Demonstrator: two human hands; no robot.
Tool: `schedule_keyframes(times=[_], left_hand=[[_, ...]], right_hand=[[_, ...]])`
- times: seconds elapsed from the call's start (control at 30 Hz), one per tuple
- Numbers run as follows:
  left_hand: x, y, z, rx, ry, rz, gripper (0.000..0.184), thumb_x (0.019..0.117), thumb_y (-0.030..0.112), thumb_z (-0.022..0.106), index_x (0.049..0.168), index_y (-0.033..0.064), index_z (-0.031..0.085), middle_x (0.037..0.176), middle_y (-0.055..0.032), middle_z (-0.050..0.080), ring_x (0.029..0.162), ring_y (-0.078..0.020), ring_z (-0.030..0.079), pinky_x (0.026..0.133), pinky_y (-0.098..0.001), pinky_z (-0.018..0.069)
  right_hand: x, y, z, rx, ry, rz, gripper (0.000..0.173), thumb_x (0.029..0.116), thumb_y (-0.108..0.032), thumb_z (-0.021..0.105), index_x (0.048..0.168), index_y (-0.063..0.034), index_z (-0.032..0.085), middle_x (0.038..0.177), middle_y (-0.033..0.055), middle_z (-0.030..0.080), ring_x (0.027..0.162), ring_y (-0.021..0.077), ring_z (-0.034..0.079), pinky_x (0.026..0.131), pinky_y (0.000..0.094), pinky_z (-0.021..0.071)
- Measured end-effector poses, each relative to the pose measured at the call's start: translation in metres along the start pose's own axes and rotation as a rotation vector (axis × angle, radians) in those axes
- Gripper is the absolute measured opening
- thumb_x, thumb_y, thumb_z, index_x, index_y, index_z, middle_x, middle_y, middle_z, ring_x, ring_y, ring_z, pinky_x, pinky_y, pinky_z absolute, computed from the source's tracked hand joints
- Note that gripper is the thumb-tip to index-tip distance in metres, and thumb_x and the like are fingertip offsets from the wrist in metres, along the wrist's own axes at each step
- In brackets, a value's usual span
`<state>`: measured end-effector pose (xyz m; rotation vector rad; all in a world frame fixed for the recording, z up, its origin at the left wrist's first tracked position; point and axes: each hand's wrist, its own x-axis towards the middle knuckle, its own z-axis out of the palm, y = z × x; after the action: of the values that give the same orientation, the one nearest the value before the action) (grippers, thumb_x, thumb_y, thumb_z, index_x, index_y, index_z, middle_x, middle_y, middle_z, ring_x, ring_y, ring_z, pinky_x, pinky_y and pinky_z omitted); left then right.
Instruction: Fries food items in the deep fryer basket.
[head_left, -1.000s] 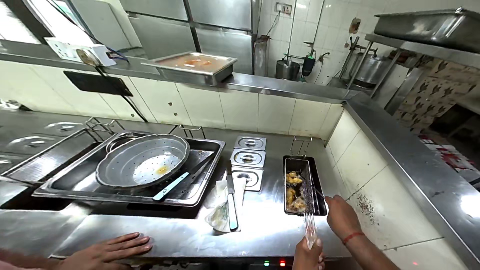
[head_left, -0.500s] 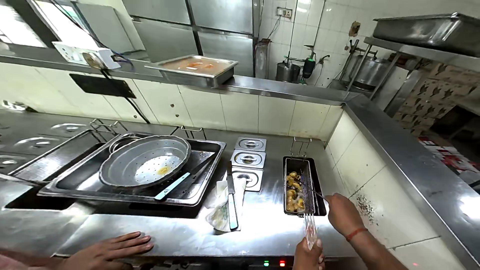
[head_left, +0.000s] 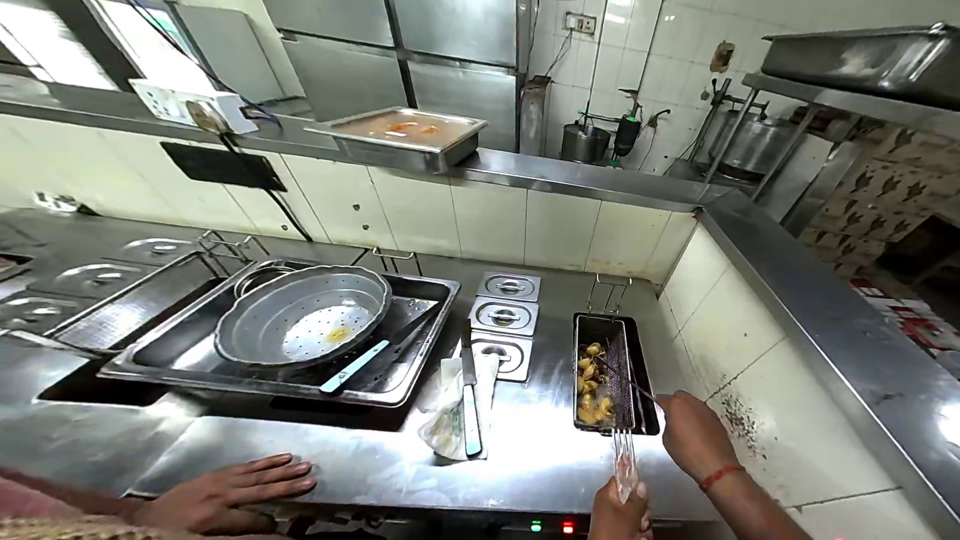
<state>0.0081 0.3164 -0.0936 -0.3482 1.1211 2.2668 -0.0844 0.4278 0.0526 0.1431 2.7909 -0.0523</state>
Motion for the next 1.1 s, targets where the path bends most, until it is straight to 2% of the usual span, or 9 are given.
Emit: schedule_keyframes(times=[0.1, 0.27, 0.43, 0.53, 0.77, 0.87, 0.97, 1.1], left_hand=[[0.0, -0.001, 0.0, -0.007, -0.008, 0.008, 0.015, 0.1079, 0.018, 0.052, 0.113, 0.0047, 0.049, 0.065, -0.0016, 0.052, 0.045, -0.0107, 0.049, 0.041, -0.0254, 0.0455], [-0.001, 0.0, 0.0, -0.005, -0.001, 0.009, 0.014, 0.1078, 0.017, 0.052, 0.112, 0.0043, 0.049, 0.066, -0.002, 0.052, 0.046, -0.0106, 0.049, 0.041, -0.025, 0.0452], [0.002, 0.001, -0.001, 0.0, -0.001, 0.01, 0.015, 0.1078, 0.018, 0.052, 0.112, 0.0035, 0.049, 0.066, -0.0021, 0.052, 0.046, -0.011, 0.049, 0.041, -0.0256, 0.0457], [0.002, 0.002, 0.002, 0.025, 0.008, 0.004, 0.015, 0.1077, 0.018, 0.052, 0.112, 0.0041, 0.05, 0.066, -0.0014, 0.052, 0.047, -0.0107, 0.049, 0.042, -0.0255, 0.0455], [-0.003, -0.001, 0.003, 0.024, -0.002, 0.019, 0.015, 0.1067, 0.018, 0.054, 0.111, 0.0033, 0.05, 0.066, -0.0025, 0.052, 0.046, -0.0113, 0.049, 0.041, -0.0258, 0.0457], [-0.001, -0.001, 0.001, 0.017, -0.015, 0.024, 0.015, 0.1063, 0.017, 0.054, 0.111, 0.0035, 0.05, 0.066, -0.0024, 0.052, 0.046, -0.0115, 0.05, 0.042, -0.0258, 0.0464], [0.001, 0.001, 0.0, 0.012, -0.012, -0.007, 0.016, 0.1074, 0.019, 0.053, 0.112, 0.0052, 0.049, 0.066, -0.0015, 0.051, 0.046, -0.0114, 0.049, 0.042, -0.0263, 0.0464], [0.001, 0.001, 0.001, 0.003, -0.022, 0.0, 0.015, 0.1075, 0.019, 0.052, 0.111, 0.005, 0.049, 0.064, -0.0017, 0.05, 0.046, -0.0115, 0.049, 0.042, -0.0262, 0.0466]], right_hand=[[0.02, -0.01, 0.01, 0.042, 0.021, 0.006, 0.039, 0.0958, -0.007, 0.055, 0.134, -0.0099, 0.065, 0.129, 0.0178, 0.063, 0.118, 0.0337, 0.064, 0.097, 0.0501, 0.054], [0.055, -0.013, 0.025, 0.008, 0.066, 0.003, 0.045, 0.0985, -0.006, 0.052, 0.142, -0.0135, 0.059, 0.136, 0.0173, 0.06, 0.114, 0.0358, 0.066, 0.093, 0.052, 0.0562], [0.019, -0.014, -0.008, -0.09, -0.023, 0.018, 0.034, 0.096, -0.007, 0.056, 0.128, -0.0088, 0.068, 0.129, 0.0185, 0.063, 0.115, 0.0361, 0.065, 0.092, 0.054, 0.0556], [0.011, -0.013, -0.014, -0.118, -0.01, 0.002, 0.037, 0.0974, -0.006, 0.054, 0.132, -0.0104, 0.066, 0.129, 0.0176, 0.062, 0.113, 0.0356, 0.066, 0.091, 0.0524, 0.0562], [0.054, -0.019, 0.004, -0.106, 0.071, 0.005, 0.033, 0.1017, -0.01, 0.051, 0.13, -0.0114, 0.067, 0.131, 0.0161, 0.063, 0.106, 0.0362, 0.068, 0.086, 0.0537, 0.0573], [0.033, -0.015, -0.016, -0.134, 0.032, 0.002, 0.027, 0.099, -0.01, 0.054, 0.121, -0.0093, 0.07, 0.126, 0.0165, 0.065, 0.108, 0.0365, 0.067, 0.086, 0.0548, 0.0569], [0.0, -0.008, -0.037, -0.146, 0.037, 0.001, 0.036, 0.0962, -0.005, 0.056, 0.129, -0.0119, 0.069, 0.128, 0.0161, 0.064, 0.112, 0.0356, 0.066, 0.089, 0.0536, 0.0563], [0.016, -0.008, -0.023, -0.121, 0.022, 0.026, 0.034, 0.0944, -0.006, 0.059, 0.127, -0.0095, 0.068, 0.126, 0.0177, 0.064, 0.111, 0.0368, 0.066, 0.088, 0.0546, 0.0565]])
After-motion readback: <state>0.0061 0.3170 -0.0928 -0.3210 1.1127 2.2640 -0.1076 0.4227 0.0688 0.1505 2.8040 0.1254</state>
